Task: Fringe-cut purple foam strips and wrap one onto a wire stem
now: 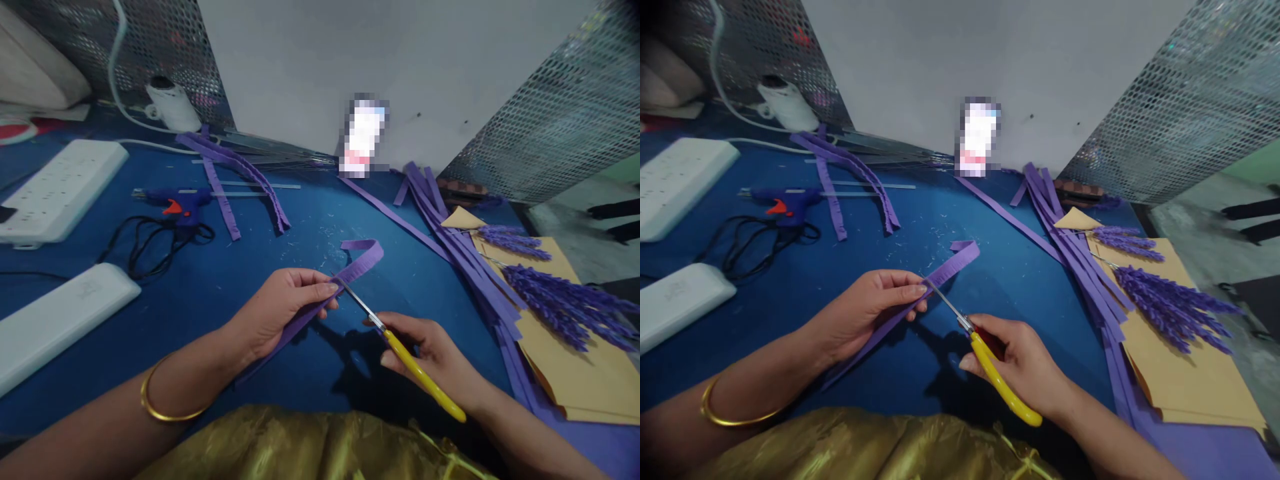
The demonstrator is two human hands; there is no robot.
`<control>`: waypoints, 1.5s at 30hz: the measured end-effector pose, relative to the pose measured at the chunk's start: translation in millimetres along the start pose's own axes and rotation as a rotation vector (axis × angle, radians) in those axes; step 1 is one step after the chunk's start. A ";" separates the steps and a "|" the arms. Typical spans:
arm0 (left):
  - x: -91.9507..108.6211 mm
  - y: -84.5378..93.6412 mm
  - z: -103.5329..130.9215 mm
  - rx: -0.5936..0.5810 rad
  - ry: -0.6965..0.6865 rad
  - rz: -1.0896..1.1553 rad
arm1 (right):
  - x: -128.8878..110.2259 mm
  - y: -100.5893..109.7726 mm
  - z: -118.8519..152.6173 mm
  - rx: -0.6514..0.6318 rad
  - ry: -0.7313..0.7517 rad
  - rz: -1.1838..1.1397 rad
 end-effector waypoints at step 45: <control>15.0 5.6 2.8 0.086 -0.169 -0.124 | -23.1 3.8 6.8 0.191 0.194 0.521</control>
Point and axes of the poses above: each hand's wrist, its own z-axis away from the middle knuckle, its own y-axis out of the back of the hand, x = y × z, the point moved 10 cm from there along -z, towards the middle knuckle, and after that the axes turned 4 degrees about -x, right-handed, at the moved point
